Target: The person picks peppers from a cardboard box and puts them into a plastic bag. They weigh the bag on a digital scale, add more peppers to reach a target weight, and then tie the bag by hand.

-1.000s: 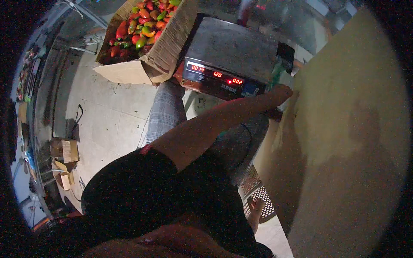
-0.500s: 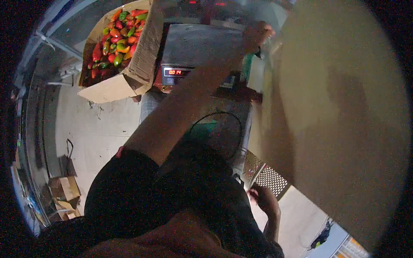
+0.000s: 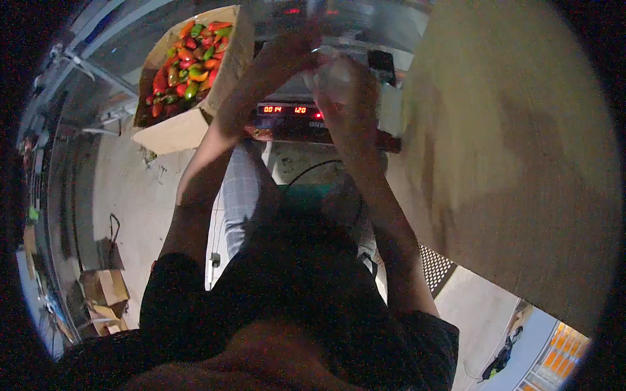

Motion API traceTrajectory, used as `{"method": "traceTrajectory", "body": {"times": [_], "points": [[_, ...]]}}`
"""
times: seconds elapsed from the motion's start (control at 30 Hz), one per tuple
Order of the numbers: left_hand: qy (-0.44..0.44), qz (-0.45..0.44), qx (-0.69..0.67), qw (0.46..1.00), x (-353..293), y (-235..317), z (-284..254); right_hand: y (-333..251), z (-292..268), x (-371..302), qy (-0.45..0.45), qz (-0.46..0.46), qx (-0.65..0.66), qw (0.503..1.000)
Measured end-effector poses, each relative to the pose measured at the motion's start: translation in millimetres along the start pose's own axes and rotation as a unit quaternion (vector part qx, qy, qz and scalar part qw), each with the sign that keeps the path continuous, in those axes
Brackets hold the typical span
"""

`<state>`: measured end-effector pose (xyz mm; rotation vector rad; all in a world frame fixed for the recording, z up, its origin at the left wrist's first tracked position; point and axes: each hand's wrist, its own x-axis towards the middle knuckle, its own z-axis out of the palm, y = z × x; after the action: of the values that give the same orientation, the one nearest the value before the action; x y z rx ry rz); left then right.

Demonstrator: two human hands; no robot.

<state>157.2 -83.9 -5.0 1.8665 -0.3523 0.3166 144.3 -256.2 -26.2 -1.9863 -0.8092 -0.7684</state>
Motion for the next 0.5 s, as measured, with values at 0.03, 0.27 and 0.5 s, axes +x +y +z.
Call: {"method": "traceTrajectory", "body": {"times": [0.03, 0.27, 0.5], "points": [[0.032, -0.006, -0.038, 0.999, -14, 9, -7, 10, 20, 3, -0.026, 0.017, 0.067, 0.997], [0.158, -0.026, 0.034, 0.986, -86, 10, -121, 9, 40, 54, -0.148, 0.078, 0.130, 0.977], [0.180, -0.078, -0.355, 0.914, -118, -1, -130, -19, 56, 76, -0.140, 0.100, 0.347, 0.922]]}}
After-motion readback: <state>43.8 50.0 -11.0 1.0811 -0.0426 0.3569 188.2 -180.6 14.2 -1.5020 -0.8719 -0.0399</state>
